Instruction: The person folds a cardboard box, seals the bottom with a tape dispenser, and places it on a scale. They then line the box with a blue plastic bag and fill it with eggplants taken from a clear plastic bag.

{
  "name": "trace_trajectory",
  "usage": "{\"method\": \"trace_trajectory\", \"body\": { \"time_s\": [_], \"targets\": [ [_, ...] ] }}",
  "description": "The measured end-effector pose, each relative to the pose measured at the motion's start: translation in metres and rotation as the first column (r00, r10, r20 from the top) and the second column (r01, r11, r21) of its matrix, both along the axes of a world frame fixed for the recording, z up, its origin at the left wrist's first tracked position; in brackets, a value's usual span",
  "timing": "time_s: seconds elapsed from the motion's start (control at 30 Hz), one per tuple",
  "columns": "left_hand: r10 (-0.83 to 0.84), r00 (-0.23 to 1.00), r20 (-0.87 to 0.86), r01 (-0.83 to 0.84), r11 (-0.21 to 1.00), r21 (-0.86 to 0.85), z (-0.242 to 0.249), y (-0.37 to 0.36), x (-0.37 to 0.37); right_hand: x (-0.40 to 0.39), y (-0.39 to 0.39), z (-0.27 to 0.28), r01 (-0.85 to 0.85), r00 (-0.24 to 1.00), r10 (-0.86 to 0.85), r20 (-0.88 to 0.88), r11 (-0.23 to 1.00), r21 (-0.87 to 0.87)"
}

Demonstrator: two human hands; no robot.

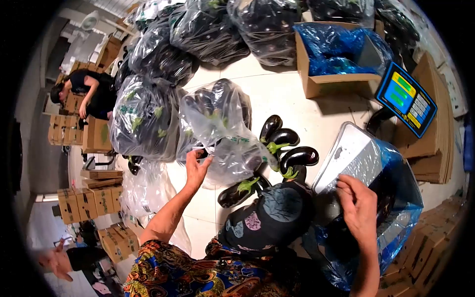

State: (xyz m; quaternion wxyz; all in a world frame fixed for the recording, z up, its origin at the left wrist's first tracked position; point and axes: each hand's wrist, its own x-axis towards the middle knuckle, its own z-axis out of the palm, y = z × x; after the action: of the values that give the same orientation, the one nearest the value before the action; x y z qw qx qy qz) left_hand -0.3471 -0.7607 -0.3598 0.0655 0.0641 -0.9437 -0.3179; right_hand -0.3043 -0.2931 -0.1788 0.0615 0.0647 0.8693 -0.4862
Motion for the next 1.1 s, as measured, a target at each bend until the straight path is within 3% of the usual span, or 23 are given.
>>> {"method": "trace_trajectory", "body": {
  "time_s": [0.07, 0.13, 0.17, 0.23, 0.27, 0.37, 0.5, 0.53, 0.6, 0.7, 0.73, 0.8, 0.87, 0.9, 0.93, 1.0, 1.03, 1.1],
  "targets": [
    [0.096, 0.995, -0.004, -0.094, 0.985, 0.146, -0.018, 0.0, -0.006, -0.024, -0.025, -0.003, -0.089, 0.995, 0.09, 0.037, 0.996, -0.03],
    [-0.145, 0.989, -0.036, 0.147, 0.896, 0.419, -0.01, 0.018, -0.017, -0.049, -0.043, -0.019, -0.156, 0.977, 0.165, 0.133, 0.985, -0.075],
    [-0.144, 0.935, 0.324, 0.039, 0.95, 0.311, -0.051, -0.001, -0.005, -0.057, -0.051, -0.038, -0.148, 0.981, 0.165, 0.103, 0.977, -0.154],
    [-0.343, 0.852, 0.396, 0.346, 0.936, 0.066, -0.056, 0.008, 0.01, -0.075, -0.066, -0.052, -0.171, 0.968, 0.195, 0.155, 0.973, -0.158],
    [-0.293, 0.856, 0.426, 0.33, 0.944, -0.014, -0.057, 0.018, 0.018, -0.081, -0.073, -0.058, -0.177, 0.963, 0.205, 0.177, 0.97, -0.164],
    [-0.309, 0.916, 0.256, 0.25, 0.939, 0.238, -0.087, 0.001, 0.035, -0.089, -0.079, -0.079, -0.191, 0.953, 0.216, 0.211, 0.972, -0.136],
    [-0.523, 0.687, 0.504, 0.555, 0.826, 0.102, -0.037, 0.001, 0.055, -0.088, -0.078, -0.096, -0.185, 0.941, 0.218, 0.259, 0.972, -0.146],
    [-0.503, 0.613, 0.609, 0.583, 0.809, 0.081, -0.03, -0.001, 0.059, -0.086, -0.077, -0.1, -0.188, 0.94, 0.221, 0.26, 0.971, -0.145],
    [-0.534, 0.579, 0.616, 0.566, 0.807, 0.168, -0.039, -0.017, 0.078, -0.086, -0.078, -0.097, -0.183, 0.934, 0.214, 0.284, 0.974, -0.132],
    [-0.617, 0.624, 0.48, 0.328, 0.764, 0.555, -0.044, -0.037, 0.096, -0.086, -0.082, -0.101, -0.193, 0.921, 0.225, 0.318, 0.973, -0.128],
    [-0.563, 0.492, 0.664, -0.02, 0.755, 0.655, -0.026, -0.038, 0.079, -0.085, -0.082, -0.102, -0.197, 0.917, 0.229, 0.326, 0.972, -0.126],
    [-0.189, 0.598, 0.779, -0.518, 0.651, 0.555, 0.007, -0.026, 0.051, -0.083, -0.085, -0.113, -0.183, 0.918, 0.236, 0.319, 0.965, -0.187],
    [-0.105, 0.74, 0.665, -0.5, 0.574, 0.648, -0.019, -0.055, 0.035, -0.082, -0.086, -0.121, -0.175, 0.925, 0.241, 0.294, 0.957, -0.232],
    [-0.053, 0.8, 0.597, -0.395, 0.703, 0.591, -0.018, -0.053, 0.023, -0.083, -0.089, -0.122, -0.167, 0.932, 0.227, 0.283, 0.961, -0.222],
    [-0.019, 0.769, 0.639, -0.363, 0.81, 0.461, -0.025, -0.058, 0.011, -0.083, -0.091, -0.118, -0.157, 0.931, 0.22, 0.292, 0.962, -0.225],
    [-0.139, 0.806, 0.575, -0.252, 0.799, 0.546, -0.067, -0.063, -0.009, -0.082, -0.093, -0.111, -0.136, 0.926, 0.207, 0.317, 0.963, -0.231],
    [-0.1, 0.738, 0.667, -0.443, 0.674, 0.591, -0.055, -0.045, -0.022, -0.08, -0.092, -0.112, -0.119, 0.931, 0.184, 0.315, 0.97, -0.214],
    [-0.076, 0.719, 0.691, -0.606, 0.417, 0.677, -0.077, -0.033, -0.034, -0.074, -0.086, -0.112, -0.083, 0.926, 0.162, 0.342, 0.969, -0.235]
  ]
}}
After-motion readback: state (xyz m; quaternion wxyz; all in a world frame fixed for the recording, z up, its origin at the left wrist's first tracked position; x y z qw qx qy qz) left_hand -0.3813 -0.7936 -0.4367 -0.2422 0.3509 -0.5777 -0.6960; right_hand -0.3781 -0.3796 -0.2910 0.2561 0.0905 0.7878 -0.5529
